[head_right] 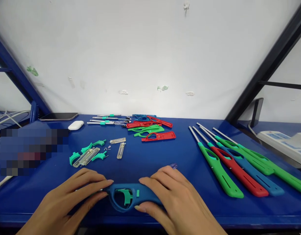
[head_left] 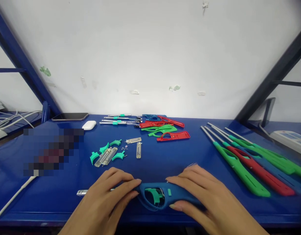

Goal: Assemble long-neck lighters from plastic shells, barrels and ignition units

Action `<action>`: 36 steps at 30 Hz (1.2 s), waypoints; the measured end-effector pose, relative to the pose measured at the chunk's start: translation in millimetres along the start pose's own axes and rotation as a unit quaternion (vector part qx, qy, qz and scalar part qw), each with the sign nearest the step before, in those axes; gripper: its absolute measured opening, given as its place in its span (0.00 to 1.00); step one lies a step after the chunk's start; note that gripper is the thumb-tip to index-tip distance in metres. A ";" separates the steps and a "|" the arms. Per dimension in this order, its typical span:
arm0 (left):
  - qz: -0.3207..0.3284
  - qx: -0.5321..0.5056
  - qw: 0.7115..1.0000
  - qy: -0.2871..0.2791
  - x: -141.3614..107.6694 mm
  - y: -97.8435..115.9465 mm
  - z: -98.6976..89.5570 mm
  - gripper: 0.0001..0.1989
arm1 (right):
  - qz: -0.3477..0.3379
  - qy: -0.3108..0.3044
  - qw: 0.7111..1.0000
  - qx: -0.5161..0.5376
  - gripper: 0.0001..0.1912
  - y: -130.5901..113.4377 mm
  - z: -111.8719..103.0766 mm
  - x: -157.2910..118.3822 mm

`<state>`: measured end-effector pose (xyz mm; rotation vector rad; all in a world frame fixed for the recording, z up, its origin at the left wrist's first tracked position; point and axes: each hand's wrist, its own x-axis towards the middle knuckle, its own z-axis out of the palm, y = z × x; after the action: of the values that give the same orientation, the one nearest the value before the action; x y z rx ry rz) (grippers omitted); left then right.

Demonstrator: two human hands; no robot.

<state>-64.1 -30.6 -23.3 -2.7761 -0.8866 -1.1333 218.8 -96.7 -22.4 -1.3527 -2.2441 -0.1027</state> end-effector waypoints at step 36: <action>0.007 0.006 0.994 -0.110 -13.6 -4.1 3.2 0.20 | 0.024 -0.010 0.999 0.042 0.14 -7.0 20.3 -9.4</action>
<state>-72.0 -33.2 -35.3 -2.9346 -0.8844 -0.8272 208.5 -101.3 -42.9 -1.3678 -2.2054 0.0225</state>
